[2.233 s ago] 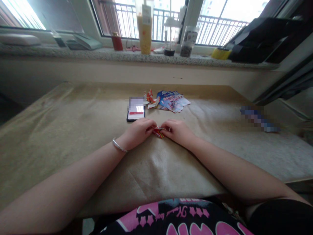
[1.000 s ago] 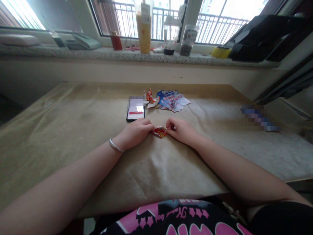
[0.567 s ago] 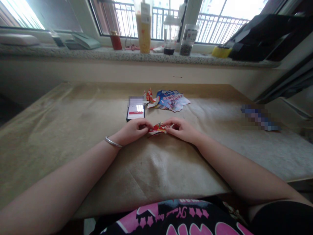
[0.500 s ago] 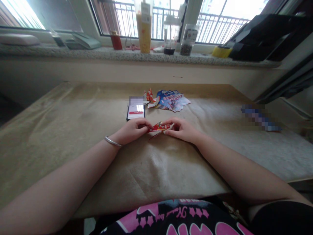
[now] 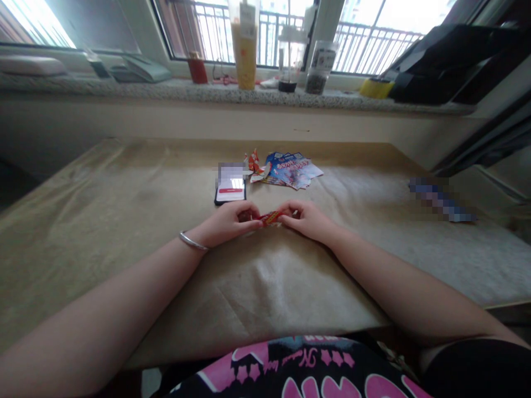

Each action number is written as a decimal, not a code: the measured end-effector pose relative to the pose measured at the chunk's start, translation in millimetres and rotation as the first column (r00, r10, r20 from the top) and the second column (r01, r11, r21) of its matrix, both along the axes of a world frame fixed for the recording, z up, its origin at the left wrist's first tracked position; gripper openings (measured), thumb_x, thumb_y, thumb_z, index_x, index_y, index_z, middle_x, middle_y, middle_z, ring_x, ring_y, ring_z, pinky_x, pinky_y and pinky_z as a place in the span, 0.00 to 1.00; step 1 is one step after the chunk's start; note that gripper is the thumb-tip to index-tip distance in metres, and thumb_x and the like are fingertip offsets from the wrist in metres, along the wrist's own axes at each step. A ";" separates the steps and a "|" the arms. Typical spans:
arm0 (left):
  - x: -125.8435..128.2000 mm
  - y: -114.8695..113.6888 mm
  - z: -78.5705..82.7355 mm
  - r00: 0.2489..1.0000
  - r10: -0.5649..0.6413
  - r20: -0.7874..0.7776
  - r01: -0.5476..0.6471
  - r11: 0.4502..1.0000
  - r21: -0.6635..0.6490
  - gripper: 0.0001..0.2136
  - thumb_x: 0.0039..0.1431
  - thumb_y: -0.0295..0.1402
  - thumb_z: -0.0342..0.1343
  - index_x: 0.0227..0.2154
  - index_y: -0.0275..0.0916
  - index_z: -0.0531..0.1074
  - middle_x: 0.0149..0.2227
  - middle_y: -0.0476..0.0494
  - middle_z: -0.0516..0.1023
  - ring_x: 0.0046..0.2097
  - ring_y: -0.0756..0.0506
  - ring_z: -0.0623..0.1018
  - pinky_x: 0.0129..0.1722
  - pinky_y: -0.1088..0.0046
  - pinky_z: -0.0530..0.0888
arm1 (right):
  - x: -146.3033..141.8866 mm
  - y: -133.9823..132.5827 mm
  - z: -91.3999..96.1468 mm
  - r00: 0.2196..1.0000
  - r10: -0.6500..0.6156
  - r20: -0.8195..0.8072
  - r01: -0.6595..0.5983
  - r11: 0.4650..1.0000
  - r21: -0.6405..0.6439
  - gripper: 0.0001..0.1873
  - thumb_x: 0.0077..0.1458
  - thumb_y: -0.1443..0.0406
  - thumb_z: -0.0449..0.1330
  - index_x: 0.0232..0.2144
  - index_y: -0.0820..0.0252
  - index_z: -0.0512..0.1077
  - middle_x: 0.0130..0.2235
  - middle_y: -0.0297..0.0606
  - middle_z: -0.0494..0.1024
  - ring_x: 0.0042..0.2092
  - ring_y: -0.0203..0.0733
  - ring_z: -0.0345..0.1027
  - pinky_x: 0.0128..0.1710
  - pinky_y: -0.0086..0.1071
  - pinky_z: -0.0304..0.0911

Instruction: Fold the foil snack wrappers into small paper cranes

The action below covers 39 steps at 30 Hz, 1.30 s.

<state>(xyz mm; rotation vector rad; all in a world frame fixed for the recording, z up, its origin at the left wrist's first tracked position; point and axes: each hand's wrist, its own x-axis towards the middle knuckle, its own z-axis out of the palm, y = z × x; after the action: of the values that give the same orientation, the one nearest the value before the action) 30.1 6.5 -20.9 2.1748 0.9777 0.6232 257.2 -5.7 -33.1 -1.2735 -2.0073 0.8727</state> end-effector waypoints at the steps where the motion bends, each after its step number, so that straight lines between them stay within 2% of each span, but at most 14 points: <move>1: 0.8 -0.5 -0.6 1.000 0.013 -0.024 -0.012 0.999 0.047 0.11 0.55 0.40 0.55 0.31 0.34 0.72 0.24 0.51 0.70 0.25 0.53 0.67 0.24 0.79 0.63 | -1.1 0.1 -0.6 1.000 -0.022 0.008 0.021 1.000 0.006 0.10 0.50 0.64 0.58 0.34 0.63 0.75 0.23 0.29 0.70 0.24 0.29 0.56 0.25 0.24 0.54; 5: 1.9 0.5 -3.9 0.991 0.092 -0.098 -0.067 0.971 0.228 0.09 0.58 0.36 0.53 0.33 0.36 0.74 0.25 0.50 0.70 0.26 0.53 0.67 0.26 0.78 0.62 | -4.4 0.5 -1.3 0.995 -0.087 0.050 0.085 0.995 0.045 0.09 0.51 0.62 0.59 0.32 0.61 0.74 0.26 0.31 0.72 0.26 0.31 0.61 0.27 0.25 0.56; 11: 3.5 4.0 -7.7 0.989 0.091 -0.116 -0.044 0.935 0.353 0.07 0.58 0.32 0.52 0.33 0.36 0.74 0.32 0.46 0.74 0.32 0.50 0.71 0.33 0.75 0.67 | -5.3 -0.9 2.5 0.981 -0.136 0.140 0.121 0.986 0.111 0.07 0.50 0.64 0.59 0.32 0.59 0.75 0.26 0.31 0.74 0.28 0.33 0.63 0.30 0.27 0.58; 14: 4.6 5.0 -8.8 0.986 0.104 -0.128 -0.048 0.923 0.381 0.06 0.56 0.30 0.53 0.31 0.35 0.74 0.32 0.45 0.73 0.32 0.50 0.71 0.33 0.75 0.68 | -4.8 -0.3 2.5 0.971 -0.138 0.197 0.103 0.978 0.179 0.06 0.51 0.65 0.59 0.32 0.58 0.75 0.27 0.32 0.74 0.29 0.34 0.64 0.31 0.27 0.57; 17: 5.1 6.1 -10.0 0.983 0.093 -0.156 -0.023 0.916 0.401 0.05 0.56 0.29 0.53 0.31 0.35 0.74 0.30 0.46 0.72 0.32 0.50 0.71 0.33 0.75 0.68 | -2.8 3.3 -2.1 0.960 -0.123 0.253 0.047 0.957 0.286 0.06 0.52 0.65 0.59 0.31 0.58 0.76 0.29 0.34 0.74 0.32 0.35 0.64 0.33 0.28 0.58; 19: 4.8 7.0 -11.1 0.982 0.075 -0.174 0.004 0.908 0.419 0.06 0.56 0.29 0.53 0.31 0.35 0.74 0.30 0.45 0.72 0.32 0.49 0.71 0.33 0.75 0.67 | -1.1 6.2 -5.7 0.961 -0.108 0.254 0.019 0.944 0.328 0.06 0.52 0.65 0.59 0.31 0.58 0.76 0.36 0.37 0.74 0.36 0.36 0.66 0.36 0.29 0.59; 22: 4.0 7.8 -12.5 0.978 0.061 -0.198 0.036 0.891 0.452 0.06 0.57 0.28 0.52 0.31 0.35 0.74 0.30 0.45 0.72 0.33 0.49 0.71 0.33 0.75 0.68 | 0.8 8.1 -6.2 0.944 -0.083 0.320 -0.044 0.928 0.369 0.05 0.52 0.66 0.59 0.30 0.59 0.76 0.37 0.38 0.75 0.38 0.37 0.66 0.39 0.29 0.59; 27: 3.2 7.7 -11.9 0.954 0.051 -0.295 0.120 0.839 0.531 0.07 0.59 0.27 0.49 0.31 0.35 0.73 0.31 0.44 0.72 0.34 0.48 0.70 0.35 0.73 0.67 | 0.4 2.6 7.6 0.814 -0.094 0.573 -0.222 0.862 0.457 0.09 0.56 0.64 0.56 0.32 0.59 0.76 0.35 0.40 0.76 0.41 0.43 0.62 0.39 0.33 0.56; 31: 2.0 6.3 -7.8 0.926 0.048 -0.375 0.182 0.814 0.552 0.08 0.59 0.25 0.48 0.32 0.36 0.73 0.32 0.44 0.72 0.34 0.48 0.70 0.35 0.73 0.66 | -0.4 -2.8 16.7 0.718 -0.111 0.688 -0.321 0.824 0.467 0.13 0.61 0.63 0.51 0.34 0.59 0.75 0.33 0.41 0.76 0.39 0.43 0.62 0.36 0.34 0.52; 35: 1.1 0.3 0.7 0.893 0.057 -0.447 0.230 0.796 0.560 0.09 0.60 0.26 0.48 0.35 0.38 0.74 0.32 0.45 0.72 0.34 0.48 0.71 0.34 0.74 0.66 | 0.3 -6.8 20.0 0.672 -0.099 0.734 -0.383 0.802 0.458 0.14 0.63 0.62 0.49 0.36 0.59 0.74 0.33 0.40 0.76 0.38 0.42 0.62 0.34 0.34 0.50; 39: 2.1 -7.5 8.4 0.835 0.122 -0.537 0.263 0.768 0.584 0.09 0.61 0.27 0.49 0.37 0.40 0.75 0.30 0.46 0.72 0.32 0.48 0.71 0.30 0.74 0.64 | 0.9 -10.1 22.3 0.636 -0.069 0.769 -0.435 0.791 0.430 0.13 0.63 0.63 0.49 0.36 0.58 0.74 0.33 0.40 0.75 0.38 0.42 0.62 0.32 0.34 0.49</move>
<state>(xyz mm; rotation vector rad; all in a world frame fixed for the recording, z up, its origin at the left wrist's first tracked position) 32.3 -1.0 -12.5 3.1183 1.0499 0.2989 258.2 -15.8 -10.8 -1.1289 -2.7935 -0.3538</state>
